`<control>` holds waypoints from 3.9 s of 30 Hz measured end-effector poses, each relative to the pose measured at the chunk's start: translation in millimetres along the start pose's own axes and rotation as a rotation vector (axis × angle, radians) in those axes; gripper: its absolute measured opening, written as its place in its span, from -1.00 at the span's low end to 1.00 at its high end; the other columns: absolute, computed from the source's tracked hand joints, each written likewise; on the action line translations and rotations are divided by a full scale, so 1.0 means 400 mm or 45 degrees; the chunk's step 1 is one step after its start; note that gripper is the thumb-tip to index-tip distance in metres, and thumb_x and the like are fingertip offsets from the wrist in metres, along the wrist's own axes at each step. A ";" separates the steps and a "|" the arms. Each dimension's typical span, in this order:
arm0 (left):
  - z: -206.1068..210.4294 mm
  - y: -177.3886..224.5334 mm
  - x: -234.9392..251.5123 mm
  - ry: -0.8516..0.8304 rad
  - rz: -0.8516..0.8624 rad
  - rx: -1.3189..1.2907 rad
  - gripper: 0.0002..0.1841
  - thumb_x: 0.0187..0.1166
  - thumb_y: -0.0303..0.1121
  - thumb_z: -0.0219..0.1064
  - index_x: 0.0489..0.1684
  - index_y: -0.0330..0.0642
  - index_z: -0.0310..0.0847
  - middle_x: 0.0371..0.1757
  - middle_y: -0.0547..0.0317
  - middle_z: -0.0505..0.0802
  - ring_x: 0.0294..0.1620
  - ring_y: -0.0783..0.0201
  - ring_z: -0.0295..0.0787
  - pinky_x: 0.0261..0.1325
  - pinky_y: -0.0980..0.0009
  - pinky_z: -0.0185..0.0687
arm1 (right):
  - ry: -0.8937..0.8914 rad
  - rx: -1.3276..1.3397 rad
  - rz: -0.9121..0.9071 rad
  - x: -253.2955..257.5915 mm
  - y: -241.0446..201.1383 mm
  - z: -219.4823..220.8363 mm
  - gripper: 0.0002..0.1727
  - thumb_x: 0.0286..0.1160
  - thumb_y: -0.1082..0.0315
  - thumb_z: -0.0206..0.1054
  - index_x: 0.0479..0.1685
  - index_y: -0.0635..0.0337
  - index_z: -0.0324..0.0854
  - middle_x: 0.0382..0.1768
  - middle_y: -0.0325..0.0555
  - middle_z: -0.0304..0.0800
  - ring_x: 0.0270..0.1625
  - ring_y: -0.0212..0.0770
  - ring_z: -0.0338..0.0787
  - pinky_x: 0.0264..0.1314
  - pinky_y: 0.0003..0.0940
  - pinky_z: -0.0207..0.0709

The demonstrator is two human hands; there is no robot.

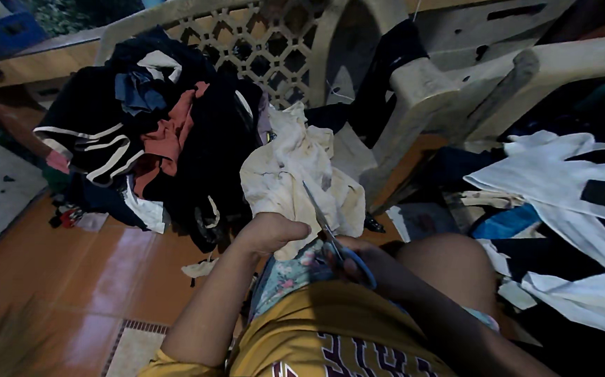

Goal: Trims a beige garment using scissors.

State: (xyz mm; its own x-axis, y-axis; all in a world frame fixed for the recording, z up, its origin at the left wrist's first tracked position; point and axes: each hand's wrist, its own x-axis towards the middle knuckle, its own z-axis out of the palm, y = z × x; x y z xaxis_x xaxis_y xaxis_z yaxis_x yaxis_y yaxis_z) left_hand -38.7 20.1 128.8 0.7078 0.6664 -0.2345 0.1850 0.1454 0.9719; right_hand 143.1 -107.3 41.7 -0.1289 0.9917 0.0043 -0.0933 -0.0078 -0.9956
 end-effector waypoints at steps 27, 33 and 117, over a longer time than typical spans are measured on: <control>0.000 0.038 -0.029 -0.132 -0.251 0.890 -0.73 0.53 -0.22 0.38 -0.31 -0.32 0.65 -0.33 0.16 0.71 -0.26 0.35 0.61 -0.09 0.26 0.54 | 0.056 0.039 0.182 -0.009 -0.036 0.015 -0.41 0.03 -0.48 0.51 -0.36 -0.20 0.63 -0.58 -0.65 0.58 -0.59 -0.70 0.47 -0.50 -0.78 0.35; -0.011 0.014 -0.026 -0.127 -0.247 0.800 -0.70 0.49 -0.19 0.43 -0.28 -0.33 0.68 -0.31 0.16 0.75 -0.23 0.35 0.64 -0.04 0.25 0.58 | 0.068 0.043 0.168 -0.008 -0.030 0.018 -0.48 0.11 -0.40 0.53 -0.38 -0.19 0.61 -0.59 -0.66 0.56 -0.60 -0.72 0.46 -0.53 -0.79 0.33; -0.018 -0.061 0.039 0.189 0.075 -0.654 -0.76 0.85 -0.35 -0.01 0.12 -0.29 0.53 -0.21 0.13 0.86 -0.16 0.32 0.85 0.03 0.32 0.81 | 0.143 -0.146 0.227 0.005 -0.013 0.031 -0.78 0.46 0.02 0.33 -0.29 -0.07 0.60 -0.56 -0.62 0.54 -0.55 -0.69 0.48 -0.45 -0.73 0.38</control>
State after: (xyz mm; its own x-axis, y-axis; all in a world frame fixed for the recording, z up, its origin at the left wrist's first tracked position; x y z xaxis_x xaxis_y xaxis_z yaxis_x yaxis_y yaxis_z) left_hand -36.9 32.3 101.6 0.5961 0.7750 -0.2099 -0.2359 0.4190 0.8768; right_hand 131.0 -107.0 48.2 -0.0223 0.9840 -0.1769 0.0344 -0.1761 -0.9838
